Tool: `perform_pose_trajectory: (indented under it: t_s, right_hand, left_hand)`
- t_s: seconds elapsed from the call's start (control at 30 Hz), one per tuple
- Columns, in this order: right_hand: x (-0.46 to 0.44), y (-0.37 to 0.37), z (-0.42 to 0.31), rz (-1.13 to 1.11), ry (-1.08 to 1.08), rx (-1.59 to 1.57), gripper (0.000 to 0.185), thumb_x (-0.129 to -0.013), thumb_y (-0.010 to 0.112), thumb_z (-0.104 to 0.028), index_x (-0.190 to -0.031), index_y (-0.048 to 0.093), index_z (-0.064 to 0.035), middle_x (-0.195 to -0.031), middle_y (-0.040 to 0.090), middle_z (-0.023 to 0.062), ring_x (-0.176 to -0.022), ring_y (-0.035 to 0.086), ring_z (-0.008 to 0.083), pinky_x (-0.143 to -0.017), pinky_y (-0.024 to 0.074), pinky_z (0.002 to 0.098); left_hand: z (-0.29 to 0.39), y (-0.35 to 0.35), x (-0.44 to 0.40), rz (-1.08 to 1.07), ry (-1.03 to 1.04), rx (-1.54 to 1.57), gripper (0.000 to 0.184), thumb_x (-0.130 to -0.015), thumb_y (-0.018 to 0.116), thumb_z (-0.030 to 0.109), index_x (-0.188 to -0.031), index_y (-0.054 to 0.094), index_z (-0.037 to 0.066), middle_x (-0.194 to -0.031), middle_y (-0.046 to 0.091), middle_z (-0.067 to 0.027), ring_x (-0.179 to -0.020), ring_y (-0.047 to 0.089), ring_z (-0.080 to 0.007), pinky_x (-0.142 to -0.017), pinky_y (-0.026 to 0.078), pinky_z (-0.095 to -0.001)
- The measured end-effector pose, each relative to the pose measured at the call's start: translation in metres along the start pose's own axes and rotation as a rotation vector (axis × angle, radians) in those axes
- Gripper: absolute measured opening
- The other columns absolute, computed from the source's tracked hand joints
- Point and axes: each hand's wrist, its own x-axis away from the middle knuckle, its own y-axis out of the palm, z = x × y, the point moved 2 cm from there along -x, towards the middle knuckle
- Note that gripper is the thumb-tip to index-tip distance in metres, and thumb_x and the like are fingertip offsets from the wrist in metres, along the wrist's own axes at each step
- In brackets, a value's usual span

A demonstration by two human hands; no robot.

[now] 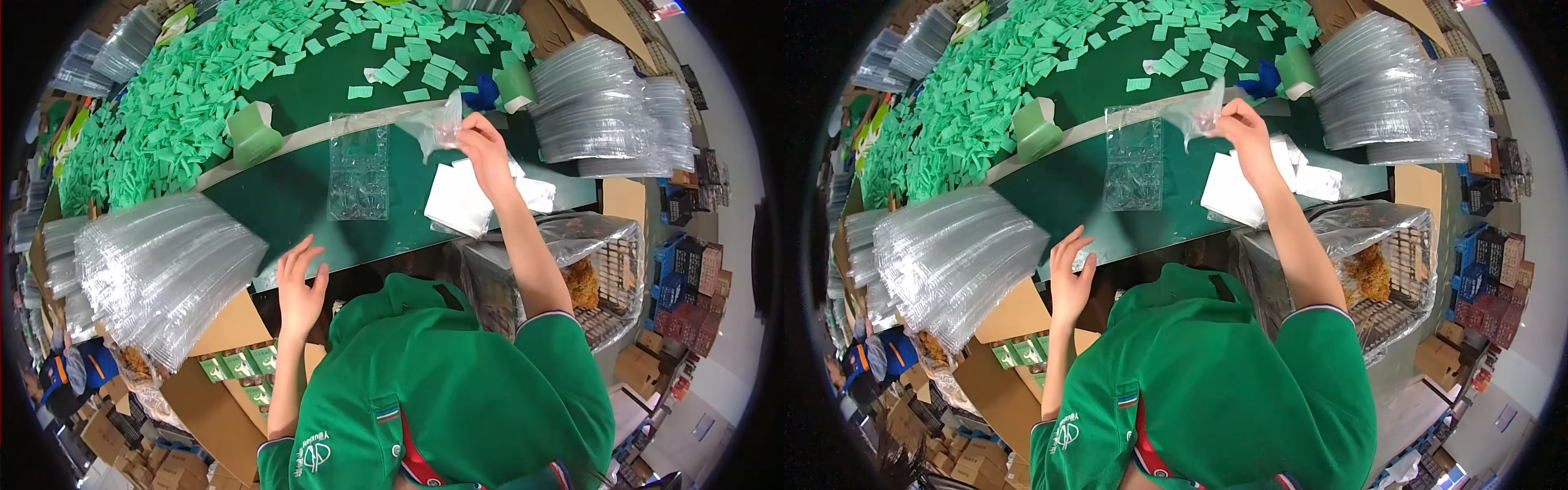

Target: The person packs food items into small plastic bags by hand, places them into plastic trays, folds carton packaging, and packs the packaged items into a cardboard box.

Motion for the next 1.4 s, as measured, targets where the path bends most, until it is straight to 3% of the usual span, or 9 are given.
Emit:
perform_pose_trajectory:
  t_s: [0.13, 0.27, 0.47, 0.57, 0.67, 0.7, 0.93, 1.1, 1.4]
  right_hand:
    - [0.053, 0.062, -0.058, -0.259, 0.041, -0.317, 0.008, -0.08, 0.053, -0.007, -0.078, 0.047, -0.0027, -0.085, 0.056, 0.0083, -0.087, 0.054, 0.0187, -0.078, 0.0407, 0.0296]
    - [0.083, 0.08, -0.065, -0.378, 0.049, -0.316, 0.012, -0.081, 0.055, -0.01, -0.078, 0.046, -0.0036, -0.083, 0.055, 0.007, -0.08, 0.052, 0.0151, -0.073, 0.0391, 0.0273]
    - [0.123, 0.094, -0.091, -0.312, -0.165, -0.034, 0.012, -0.081, 0.053, -0.002, -0.077, 0.043, -0.0062, -0.075, 0.046, -0.0012, -0.067, 0.039, 0.0062, -0.062, 0.0303, 0.0207]
    - [0.141, 0.083, -0.096, -0.221, -0.235, 0.051, 0.014, -0.08, 0.053, 0.004, -0.077, 0.043, -0.0046, -0.076, 0.047, 0.0003, -0.071, 0.042, 0.0067, -0.066, 0.0341, 0.0213]
    - [0.154, 0.071, -0.092, -0.183, -0.322, 0.105, 0.012, -0.08, 0.053, 0.005, -0.083, 0.046, -0.0034, -0.078, 0.048, 0.0019, -0.074, 0.044, 0.0077, -0.069, 0.0355, 0.0221]
    - [0.157, 0.069, -0.088, -0.174, -0.329, 0.075, 0.011, -0.081, 0.054, 0.004, -0.087, 0.047, -0.003, -0.08, 0.049, 0.0027, -0.074, 0.044, 0.0084, -0.07, 0.0364, 0.023]
    - [0.173, 0.055, -0.091, -0.167, -0.043, -0.331, 0.035, -0.087, 0.055, -0.011, -0.118, 0.043, -0.0017, -0.1, 0.057, 0.01, -0.083, 0.053, 0.0153, -0.082, 0.0413, 0.0322]
    - [0.188, 0.049, -0.093, -0.085, 0.059, -0.46, 0.013, -0.087, 0.057, -0.013, -0.092, 0.057, -0.0009, -0.082, 0.057, 0.0032, -0.073, 0.053, 0.0102, -0.067, 0.0414, 0.0238]
    - [0.202, 0.04, -0.088, 0.072, -0.074, -0.184, 0.009, -0.085, 0.057, -0.01, -0.081, 0.051, -0.0034, -0.072, 0.053, 0.002, -0.068, 0.05, 0.0101, -0.066, 0.0389, 0.0234]
  left_hand:
    - [0.044, -0.018, -0.018, -0.143, 0.039, 0.319, 0.042, -0.079, 0.067, 0.021, -0.115, 0.053, 0.005, -0.127, 0.049, -0.0106, -0.12, 0.04, -0.026, -0.101, 0.03, -0.0392]
    - [0.094, -0.016, -0.034, -0.261, 0.035, 1.138, 0.095, -0.069, 0.069, 0.057, -0.13, 0.032, -0.005, -0.127, 0.043, -0.0136, -0.123, 0.036, -0.0226, -0.102, 0.029, -0.0378]
    - [0.114, -0.015, -0.03, -0.358, -0.119, 1.662, 0.091, -0.076, 0.056, 0.064, -0.134, 0.029, 0.0, -0.126, 0.047, -0.0143, -0.112, 0.051, -0.0259, -0.093, 0.043, -0.0384]
    - [0.133, -0.026, -0.031, -0.394, -0.118, 1.709, 0.07, -0.084, 0.054, 0.053, -0.127, 0.042, -0.002, -0.117, 0.054, -0.0144, -0.106, 0.055, -0.0251, -0.092, 0.043, -0.0374]
    - [0.145, -0.026, -0.026, -0.34, 0.063, 1.254, 0.037, -0.091, 0.053, 0.03, -0.111, 0.057, -0.002, -0.107, 0.06, -0.0115, -0.099, 0.055, -0.017, -0.088, 0.042, -0.032]
    - [0.151, -0.023, -0.021, -0.219, -0.041, 1.308, 0.021, -0.092, 0.052, 0.018, -0.094, 0.063, 0.0, -0.09, 0.065, -0.0075, -0.088, 0.057, -0.0144, -0.083, 0.042, -0.0291]
    - [0.174, -0.02, -0.011, -0.149, 0.136, 1.069, 0.008, -0.084, 0.065, 0.01, -0.085, 0.061, 0.003, -0.082, 0.063, -0.0035, -0.077, 0.056, -0.0094, -0.072, 0.044, -0.0233]
    - [0.187, -0.017, -0.006, -0.187, 0.177, 1.023, 0.009, -0.082, 0.067, 0.009, -0.084, 0.061, 0.002, -0.078, 0.062, -0.0018, -0.072, 0.056, -0.0086, -0.068, 0.045, -0.0227]
    - [0.171, -0.01, -0.004, -0.137, 0.292, 0.611, 0.025, -0.082, 0.064, 0.011, -0.103, 0.056, 0.002, -0.092, 0.057, -0.0049, -0.085, 0.053, -0.0151, -0.078, 0.043, -0.0276]
